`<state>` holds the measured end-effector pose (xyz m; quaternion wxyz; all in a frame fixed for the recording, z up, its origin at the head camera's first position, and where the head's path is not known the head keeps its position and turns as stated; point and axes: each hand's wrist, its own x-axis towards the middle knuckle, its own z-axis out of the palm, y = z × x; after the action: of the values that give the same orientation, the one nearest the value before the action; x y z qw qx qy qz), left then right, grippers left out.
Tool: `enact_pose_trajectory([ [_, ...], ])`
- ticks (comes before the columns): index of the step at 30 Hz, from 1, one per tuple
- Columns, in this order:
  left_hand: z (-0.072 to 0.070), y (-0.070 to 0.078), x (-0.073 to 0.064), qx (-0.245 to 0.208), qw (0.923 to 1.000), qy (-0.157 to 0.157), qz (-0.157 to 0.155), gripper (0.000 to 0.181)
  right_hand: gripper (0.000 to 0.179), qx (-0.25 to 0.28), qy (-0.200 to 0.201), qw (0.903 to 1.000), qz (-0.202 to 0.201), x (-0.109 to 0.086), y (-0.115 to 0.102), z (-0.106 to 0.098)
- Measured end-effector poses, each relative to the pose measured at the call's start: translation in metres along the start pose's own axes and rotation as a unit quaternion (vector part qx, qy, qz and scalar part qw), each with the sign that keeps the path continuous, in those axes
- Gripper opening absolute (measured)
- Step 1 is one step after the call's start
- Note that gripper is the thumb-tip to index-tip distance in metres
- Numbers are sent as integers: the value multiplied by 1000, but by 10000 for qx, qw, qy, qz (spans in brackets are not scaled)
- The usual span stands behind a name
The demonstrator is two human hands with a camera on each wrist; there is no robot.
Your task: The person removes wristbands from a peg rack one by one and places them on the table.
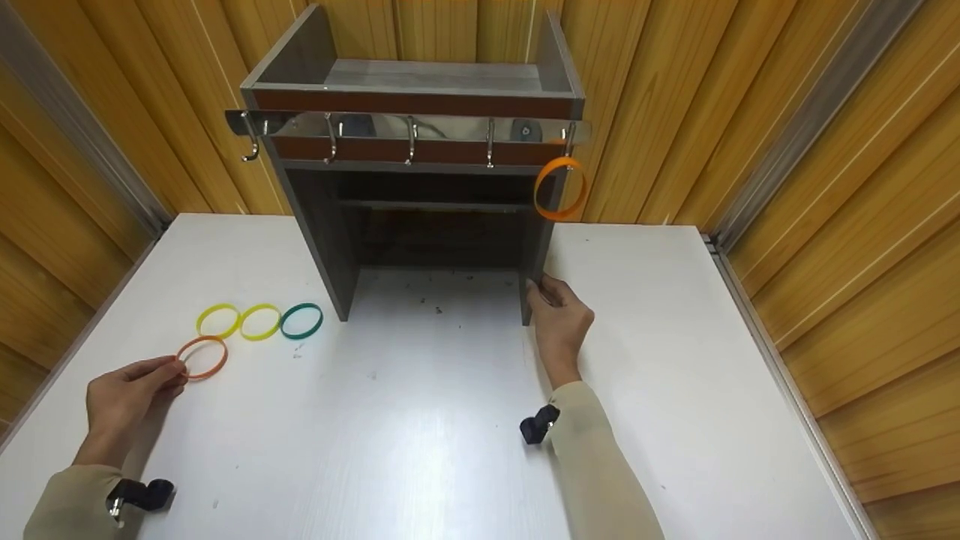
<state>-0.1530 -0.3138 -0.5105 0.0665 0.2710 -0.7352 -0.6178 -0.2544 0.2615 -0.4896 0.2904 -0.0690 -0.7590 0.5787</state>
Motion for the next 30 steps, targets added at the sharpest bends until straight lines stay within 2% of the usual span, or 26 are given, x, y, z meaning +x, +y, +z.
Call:
enact_pose_trajectory([
  [7, 1, 3, -1, 457, 9986, 88, 240, 40, 21, 164, -84, 9997, -153, 0, 1, -1],
  [16, 4, 5, -8, 1055, 9925, 311, 538, 40, 19, -64, -75, 9997, -211, -1, 2, 0],
  [21, 10, 15, -13, 1179, 9874, 526, 913, 36, 18, -104, -52, 9996, -252, -1, 2, 0],
  [25, 18, 27, -17, 1179, 9845, 568, 1170, 35, 19, -114, -23, 9997, -215, -1, 3, -1],
  [30, 29, 40, -22, 856, 9870, 379, 1308, 39, 19, -69, -56, 9998, -198, -1, 2, -1],
])
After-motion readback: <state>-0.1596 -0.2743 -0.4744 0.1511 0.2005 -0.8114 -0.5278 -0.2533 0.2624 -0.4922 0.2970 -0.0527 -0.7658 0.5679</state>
